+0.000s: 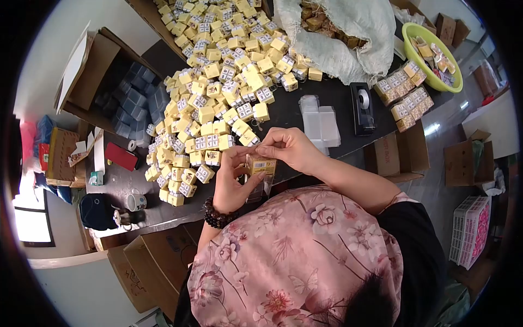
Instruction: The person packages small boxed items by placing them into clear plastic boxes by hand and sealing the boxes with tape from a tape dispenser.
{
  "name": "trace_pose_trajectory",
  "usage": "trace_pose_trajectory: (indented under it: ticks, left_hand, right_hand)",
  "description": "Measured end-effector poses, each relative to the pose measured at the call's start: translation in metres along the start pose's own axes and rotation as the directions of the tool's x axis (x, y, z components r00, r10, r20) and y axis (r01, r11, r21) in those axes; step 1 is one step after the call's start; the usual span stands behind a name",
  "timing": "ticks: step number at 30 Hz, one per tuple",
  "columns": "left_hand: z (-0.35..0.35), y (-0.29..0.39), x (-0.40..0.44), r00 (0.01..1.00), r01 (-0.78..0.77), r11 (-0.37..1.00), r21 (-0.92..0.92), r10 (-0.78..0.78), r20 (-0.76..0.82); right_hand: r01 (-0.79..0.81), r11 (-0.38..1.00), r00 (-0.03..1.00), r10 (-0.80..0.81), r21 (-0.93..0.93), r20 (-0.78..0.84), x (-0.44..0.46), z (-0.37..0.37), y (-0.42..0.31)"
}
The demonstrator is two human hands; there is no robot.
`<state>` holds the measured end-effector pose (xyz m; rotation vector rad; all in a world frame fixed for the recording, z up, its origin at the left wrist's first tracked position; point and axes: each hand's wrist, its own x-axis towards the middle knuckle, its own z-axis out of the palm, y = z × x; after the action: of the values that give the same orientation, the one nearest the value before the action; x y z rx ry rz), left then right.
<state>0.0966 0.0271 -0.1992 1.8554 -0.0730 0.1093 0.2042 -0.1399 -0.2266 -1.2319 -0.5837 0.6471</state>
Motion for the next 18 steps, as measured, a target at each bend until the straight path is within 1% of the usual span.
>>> trace_pose_trajectory:
  ticks: [3,5,6,8,9,11,12,13,14,15,16,18]
  left_hand:
    - [-0.001,-0.005,0.000,1.000,-0.012,1.000,-0.021,0.012,0.009]
    - [0.000,-0.004,0.000,1.000,-0.007,0.999,-0.047,0.007,0.002]
    - [0.001,-0.004,0.001,1.000,-0.007,0.997,-0.072,0.006,-0.007]
    - [0.001,-0.005,0.001,1.000,-0.003,0.998,-0.065,0.003,-0.004]
    - [0.001,-0.005,0.002,1.000,-0.001,0.998,-0.058,0.001,-0.002]
    - [-0.001,-0.010,0.002,1.000,-0.024,0.999,-0.046,0.024,0.001]
    - [-0.001,-0.014,0.003,0.999,-0.047,0.998,-0.032,0.047,0.005]
    - [0.000,-0.018,0.003,0.999,-0.047,0.998,-0.034,0.047,0.006]
    - [0.001,-0.023,0.002,0.999,-0.022,0.994,-0.105,0.017,-0.043]
    - [0.001,-0.028,0.001,0.996,0.000,0.984,-0.176,-0.016,-0.089]
    - [0.000,-0.037,0.002,0.996,0.000,0.985,-0.174,-0.015,-0.089]
    - [-0.002,-0.050,0.001,0.964,0.064,0.954,-0.294,-0.136,-0.231]
  right_hand:
    - [-0.029,1.000,0.999,0.029,0.004,0.028,-0.001,-0.002,0.004]
    - [0.051,0.990,0.998,-0.047,-0.133,0.038,-0.002,0.000,0.001]
    - [0.050,0.990,0.998,-0.045,-0.132,0.038,-0.002,0.001,0.000]
    - [0.134,0.967,0.991,-0.127,-0.218,0.048,-0.002,0.002,-0.002]
    - [0.133,0.967,0.991,-0.125,-0.218,0.048,-0.003,0.003,-0.002]
    - [0.244,0.889,0.970,-0.219,-0.388,0.108,-0.005,0.003,-0.001]
    - [0.243,0.889,0.970,-0.219,-0.389,0.106,-0.006,0.006,-0.001]
    - [0.275,0.863,0.961,-0.253,-0.424,0.110,-0.009,0.012,0.001]
    - [0.307,0.835,0.951,-0.286,-0.457,0.116,-0.010,0.014,0.001]
    - [0.306,0.846,0.952,-0.257,-0.437,0.168,-0.007,0.010,0.009]
    - [0.307,0.846,0.951,-0.259,-0.436,0.168,-0.001,0.007,0.015]
    - [0.303,0.803,0.953,-0.271,-0.513,0.137,0.020,-0.005,0.029]
